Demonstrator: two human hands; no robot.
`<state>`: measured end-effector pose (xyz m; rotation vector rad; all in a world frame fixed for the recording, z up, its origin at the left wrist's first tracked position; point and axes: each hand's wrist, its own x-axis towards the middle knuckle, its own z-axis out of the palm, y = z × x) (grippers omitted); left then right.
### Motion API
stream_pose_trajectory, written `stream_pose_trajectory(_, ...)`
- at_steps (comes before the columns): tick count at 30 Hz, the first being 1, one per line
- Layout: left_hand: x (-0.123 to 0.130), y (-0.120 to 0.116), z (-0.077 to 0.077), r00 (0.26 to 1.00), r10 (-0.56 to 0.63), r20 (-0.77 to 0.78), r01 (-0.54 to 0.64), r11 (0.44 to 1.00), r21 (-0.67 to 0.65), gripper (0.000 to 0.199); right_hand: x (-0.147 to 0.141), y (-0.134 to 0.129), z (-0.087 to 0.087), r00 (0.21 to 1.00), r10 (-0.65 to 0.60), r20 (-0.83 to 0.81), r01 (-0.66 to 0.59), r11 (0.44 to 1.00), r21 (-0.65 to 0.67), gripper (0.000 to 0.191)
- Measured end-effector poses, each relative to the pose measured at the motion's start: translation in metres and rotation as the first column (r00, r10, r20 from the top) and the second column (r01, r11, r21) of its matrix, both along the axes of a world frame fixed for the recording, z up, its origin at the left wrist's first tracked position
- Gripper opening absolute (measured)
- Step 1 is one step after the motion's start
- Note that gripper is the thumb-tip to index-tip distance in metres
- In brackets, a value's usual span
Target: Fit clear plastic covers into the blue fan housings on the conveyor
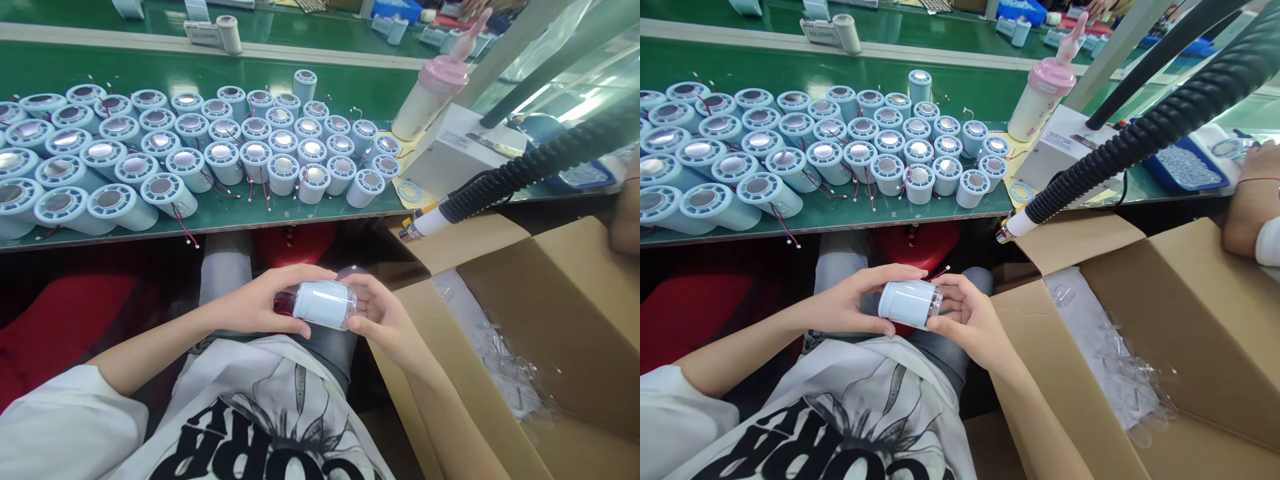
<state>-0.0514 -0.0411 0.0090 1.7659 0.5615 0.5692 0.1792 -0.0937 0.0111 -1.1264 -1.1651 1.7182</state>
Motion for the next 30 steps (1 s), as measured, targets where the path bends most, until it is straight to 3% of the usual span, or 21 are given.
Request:
stream_pose_trajectory(7,-0.001,-0.002,0.002,1.000,-0.003,0.005,0.003,0.998,-0.064,0.074,-0.005,0.001,-0.003,0.992,-0.024,-0.124,0.016,0.998,-0.060,0.042)
stream_pose_trajectory(10,0.002,0.001,0.001,1.000,-0.003,0.019,0.007,0.982,-0.187,0.075,-0.004,-0.001,-0.011,0.986,-0.060,-0.156,0.053,0.997,-0.050,0.039)
stream_pose_trajectory(13,0.016,0.015,-0.011,0.993,-0.008,0.121,0.049,0.940,-0.338,0.078,-0.002,-0.002,-0.028,0.963,-0.192,-0.187,0.186,0.981,-0.047,0.042)
stream_pose_trajectory(17,0.056,0.051,-0.039,0.949,-0.030,0.314,0.179,0.869,-0.461,0.072,0.002,0.001,-0.059,0.848,-0.474,-0.237,0.475,0.878,-0.057,0.049)
stream_pose_trajectory(20,0.089,0.078,-0.051,0.936,-0.069,0.344,0.243,0.836,-0.492,0.069,0.009,0.011,-0.075,0.754,-0.602,-0.263,0.619,0.785,-0.023,0.052)
stream_pose_trajectory(24,0.115,0.104,-0.047,0.942,-0.148,0.300,0.280,0.841,-0.463,0.067,0.019,0.026,-0.082,0.682,-0.669,-0.295,0.700,0.714,0.002,0.053)
stream_pose_trajectory(30,0.123,0.120,-0.038,0.957,-0.157,0.242,0.253,0.858,-0.446,0.065,0.026,0.041,-0.083,0.661,-0.655,-0.367,0.698,0.716,-0.020,0.053)
